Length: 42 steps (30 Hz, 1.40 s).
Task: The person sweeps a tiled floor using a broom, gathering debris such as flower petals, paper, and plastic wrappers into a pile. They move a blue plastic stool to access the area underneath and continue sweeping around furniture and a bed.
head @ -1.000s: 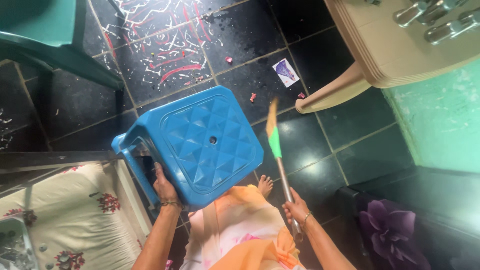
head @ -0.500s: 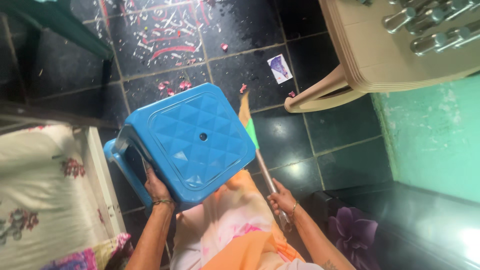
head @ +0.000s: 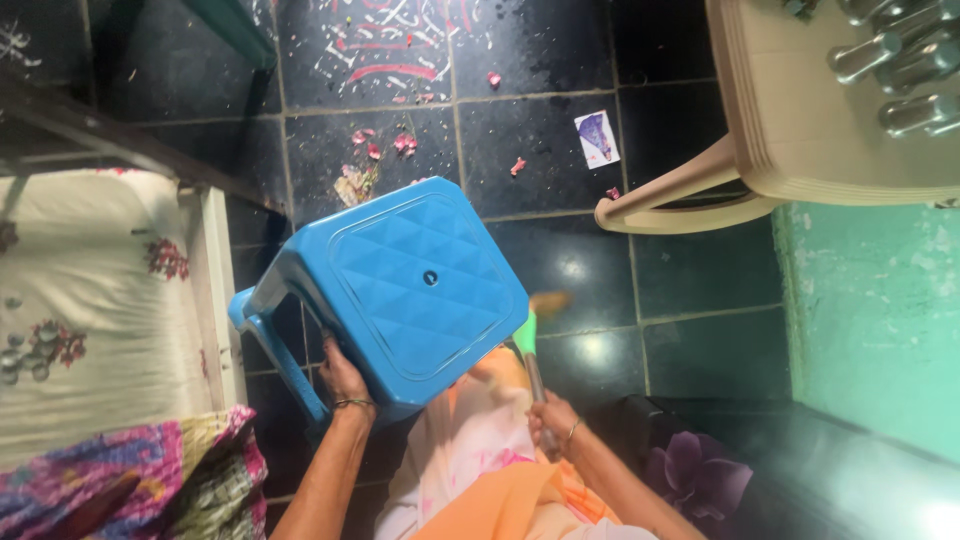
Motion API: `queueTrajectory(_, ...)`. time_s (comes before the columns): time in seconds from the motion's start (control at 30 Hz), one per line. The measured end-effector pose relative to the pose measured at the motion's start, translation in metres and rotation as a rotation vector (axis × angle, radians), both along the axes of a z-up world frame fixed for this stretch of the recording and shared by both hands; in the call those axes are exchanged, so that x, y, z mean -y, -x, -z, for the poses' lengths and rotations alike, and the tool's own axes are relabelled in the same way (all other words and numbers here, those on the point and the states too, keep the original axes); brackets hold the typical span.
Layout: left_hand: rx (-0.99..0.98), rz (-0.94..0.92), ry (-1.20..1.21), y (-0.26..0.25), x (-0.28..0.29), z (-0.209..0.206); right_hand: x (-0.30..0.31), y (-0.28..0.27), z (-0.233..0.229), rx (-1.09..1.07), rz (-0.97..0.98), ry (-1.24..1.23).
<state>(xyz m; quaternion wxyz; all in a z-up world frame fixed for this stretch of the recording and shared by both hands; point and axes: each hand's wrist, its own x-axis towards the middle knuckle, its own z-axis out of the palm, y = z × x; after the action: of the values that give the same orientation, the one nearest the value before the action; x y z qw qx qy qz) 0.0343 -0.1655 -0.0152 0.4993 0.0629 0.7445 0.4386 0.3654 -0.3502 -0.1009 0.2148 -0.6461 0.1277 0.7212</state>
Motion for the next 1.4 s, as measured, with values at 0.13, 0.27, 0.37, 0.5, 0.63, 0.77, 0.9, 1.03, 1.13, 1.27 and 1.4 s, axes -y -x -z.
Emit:
queueTrajectory(0.13,-0.075,-0.052,0.216,0.018,0.046,0.016,-0.019,-0.015,-0.039,0.064,-0.12,-0.161)
queueTrajectory(0.27,-0.015,-0.245,0.134,0.039,0.102,0.06,-0.031,-0.025,-0.073,0.216,-0.186,-0.246)
queueTrajectory(0.37,-0.052,-0.226,0.125,0.046,0.138,0.081,-0.022,-0.043,-0.062,0.239,-0.1,-0.238)
queueTrajectory(0.5,-0.104,-0.206,-0.035,0.037,0.171,0.104,-0.019,-0.071,-0.031,0.156,-0.049,-0.135)
queueTrajectory(0.63,-0.174,-0.29,-0.011,0.014,0.198,0.125,-0.057,-0.098,-0.021,0.049,-0.227,-0.006)
queueTrajectory(0.77,-0.39,-0.263,0.119,-0.012,0.226,0.122,-0.088,-0.113,-0.033,0.15,-0.551,-0.174)
queueTrajectory(0.9,-0.362,-0.403,-0.028,-0.041,0.253,0.081,-0.132,-0.118,-0.066,0.218,-0.798,-0.29)
queueTrajectory(1.03,0.069,-0.675,0.035,-0.061,0.267,0.012,-0.131,-0.121,-0.084,0.115,-1.008,-0.342)
queueTrajectory(1.13,0.204,-0.87,-0.061,-0.071,0.28,-0.032,-0.126,-0.138,-0.056,-0.064,-1.244,-0.216)
queueTrajectory(1.27,0.107,-0.881,0.028,-0.071,0.31,-0.075,-0.144,-0.126,0.001,-0.115,-1.704,-0.203)
queueTrajectory(1.4,0.089,-1.01,0.066,-0.068,0.338,-0.093,-0.213,-0.118,0.021,-0.072,-1.763,-0.053)
